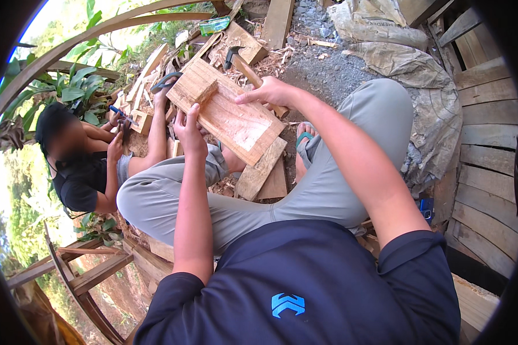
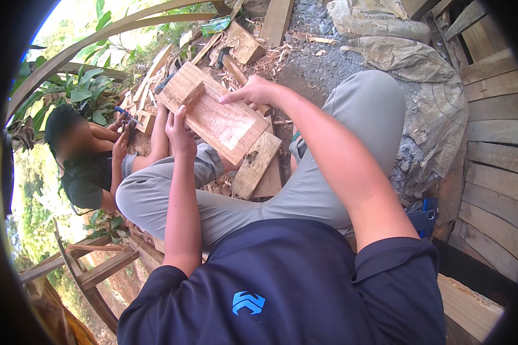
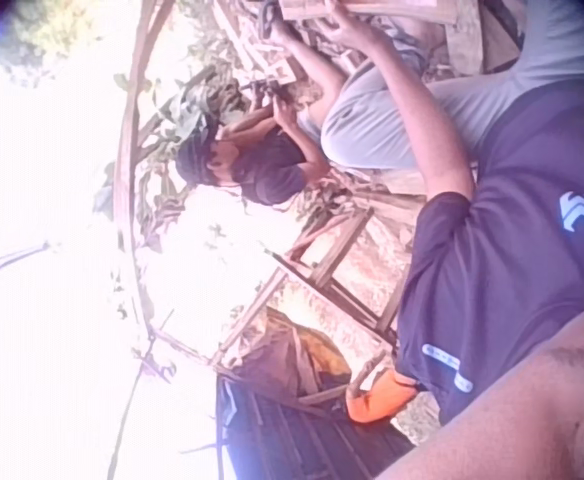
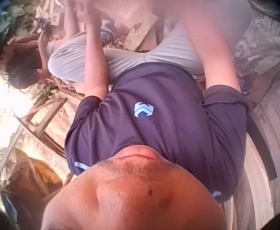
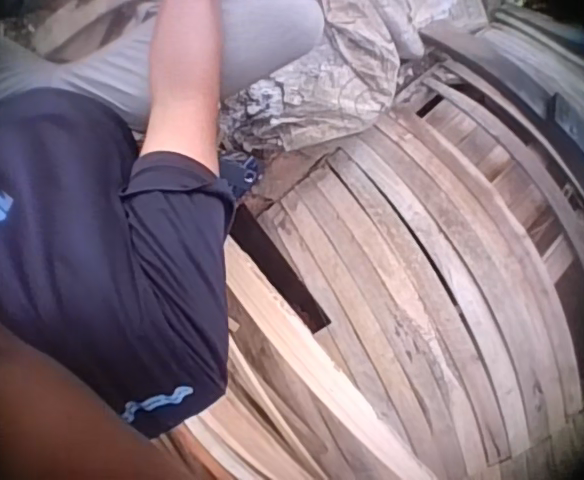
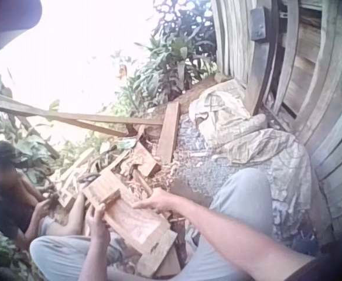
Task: The person uses a chisel and a hammer to carve a rectangular opening into a piece of wood, then uses the hammer alone to tap the wood.
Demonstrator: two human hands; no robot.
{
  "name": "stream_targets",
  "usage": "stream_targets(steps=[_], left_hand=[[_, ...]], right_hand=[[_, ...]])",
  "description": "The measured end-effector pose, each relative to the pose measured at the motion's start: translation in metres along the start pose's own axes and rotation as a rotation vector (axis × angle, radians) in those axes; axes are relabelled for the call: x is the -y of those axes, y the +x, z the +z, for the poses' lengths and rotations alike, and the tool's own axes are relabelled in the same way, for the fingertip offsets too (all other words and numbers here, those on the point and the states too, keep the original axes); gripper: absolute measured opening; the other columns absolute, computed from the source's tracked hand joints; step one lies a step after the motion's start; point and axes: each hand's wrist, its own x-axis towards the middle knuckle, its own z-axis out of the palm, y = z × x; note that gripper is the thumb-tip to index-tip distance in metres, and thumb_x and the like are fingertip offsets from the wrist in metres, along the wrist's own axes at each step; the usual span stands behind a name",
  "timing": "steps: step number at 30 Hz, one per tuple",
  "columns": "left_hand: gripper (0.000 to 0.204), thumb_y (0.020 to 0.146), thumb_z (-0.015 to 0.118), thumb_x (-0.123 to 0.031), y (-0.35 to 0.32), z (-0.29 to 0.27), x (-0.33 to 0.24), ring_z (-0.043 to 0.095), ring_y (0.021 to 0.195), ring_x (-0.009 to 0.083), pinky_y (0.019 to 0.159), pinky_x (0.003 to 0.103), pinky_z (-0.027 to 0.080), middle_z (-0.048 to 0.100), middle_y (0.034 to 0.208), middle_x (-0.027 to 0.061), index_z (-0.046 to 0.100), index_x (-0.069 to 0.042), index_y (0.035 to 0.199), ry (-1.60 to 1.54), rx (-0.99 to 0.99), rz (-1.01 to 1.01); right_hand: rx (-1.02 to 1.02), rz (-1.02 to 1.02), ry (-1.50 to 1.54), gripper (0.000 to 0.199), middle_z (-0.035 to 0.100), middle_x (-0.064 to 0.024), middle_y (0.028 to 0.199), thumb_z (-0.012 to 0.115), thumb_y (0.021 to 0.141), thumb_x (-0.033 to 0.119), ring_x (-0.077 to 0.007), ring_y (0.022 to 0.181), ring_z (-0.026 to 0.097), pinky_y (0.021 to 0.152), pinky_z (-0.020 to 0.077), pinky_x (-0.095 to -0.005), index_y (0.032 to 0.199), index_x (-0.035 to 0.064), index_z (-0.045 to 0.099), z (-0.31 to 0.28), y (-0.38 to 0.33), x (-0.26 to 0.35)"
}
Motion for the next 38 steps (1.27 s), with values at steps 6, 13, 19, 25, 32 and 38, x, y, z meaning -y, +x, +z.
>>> stream_targets(steps=[6, 13, 19, 25, 32, 38], left_hand=[[0.048, 0.092, 0.069, -0.029, 0.005, -0.003, -0.001, 0.067, 0.065, 0.0088, 0.050, 0.022, 0.053, 0.066, 0.100, 0.0046, 0.056, -0.001, 0.129, -0.028, 0.048, -0.129], [0.042, 0.102, 0.058, -0.034, 0.012, 0.006, 0.007, 0.071, 0.074, 0.0113, 0.059, 0.023, 0.056, 0.068, 0.106, 0.0050, 0.054, -0.004, 0.131, -0.152, 0.096, -0.190], [0.048, 0.106, 0.048, -0.041, 0.013, 0.003, 0.014, 0.072, 0.087, 0.0123, 0.071, 0.027, 0.060, 0.072, 0.106, 0.0078, 0.055, -0.001, 0.131, -0.194, 0.190, -0.307], [0.050, 0.105, 0.048, -0.045, 0.003, 0.002, 0.025, 0.070, 0.091, 0.0149, 0.073, 0.029, 0.059, 0.069, 0.116, 0.0095, 0.058, -0.003, 0.129, 0.057, 0.236, -0.532], [0.053, 0.101, 0.054, -0.047, -0.011, 0.007, 0.047, 0.065, 0.107, 0.0187, 0.089, 0.037, 0.053, 0.066, 0.121, 0.0084, 0.059, -0.006, 0.134, 0.268, 0.212, -0.556], [0.062, 0.093, 0.066, -0.042, -0.002, 0.002, 0.062, 0.061, 0.120, 0.0219, 0.104, 0.037, 0.045, 0.061, 0.137, 0.0143, 0.054, -0.005, 0.141, 0.694, 0.381, -0.323]], right_hand=[[-0.078, 0.015, 0.009, 0.054, 0.064, -0.0037, 0.086, 0.093, 0.068, 0.040, -0.0126, 0.072, 0.060, 0.067, 0.0485, -0.0274, 0.096, 0.0030, 0.065, 0.008, -0.007, 0.009], [-0.192, 0.106, 0.081, 0.054, 0.074, -0.0132, 0.092, 0.092, 0.070, 0.032, -0.0166, 0.073, 0.069, 0.068, 0.0550, -0.0298, 0.100, -0.0057, 0.069, 0.013, -0.019, 0.014], [-0.217, 0.163, 0.280, 0.042, 0.075, -0.0137, 0.090, 0.087, 0.074, 0.025, -0.0181, 0.073, 0.072, 0.064, 0.0565, -0.0295, 0.093, -0.0102, 0.073, 0.022, -0.031, 0.021], [-0.460, 0.042, 0.115, 0.042, 0.075, -0.0154, 0.085, 0.091, 0.069, 0.024, -0.0183, 0.071, 0.073, 0.066, 0.0576, -0.0314, 0.085, -0.0095, 0.072, 0.013, -0.013, 0.011], [-0.491, 0.117, 0.135, 0.045, 0.076, -0.0184, 0.087, 0.091, 0.068, 0.023, -0.0205, 0.075, 0.075, 0.068, 0.0588, -0.0322, 0.091, -0.0116, 0.073, 0.015, -0.011, 0.000], [-0.502, 0.135, 0.052, 0.047, 0.076, -0.0189, 0.092, 0.088, 0.073, 0.021, -0.0231, 0.077, 0.076, 0.071, 0.0594, -0.0321, 0.098, -0.0148, 0.071, 0.029, -0.019, 0.006]])
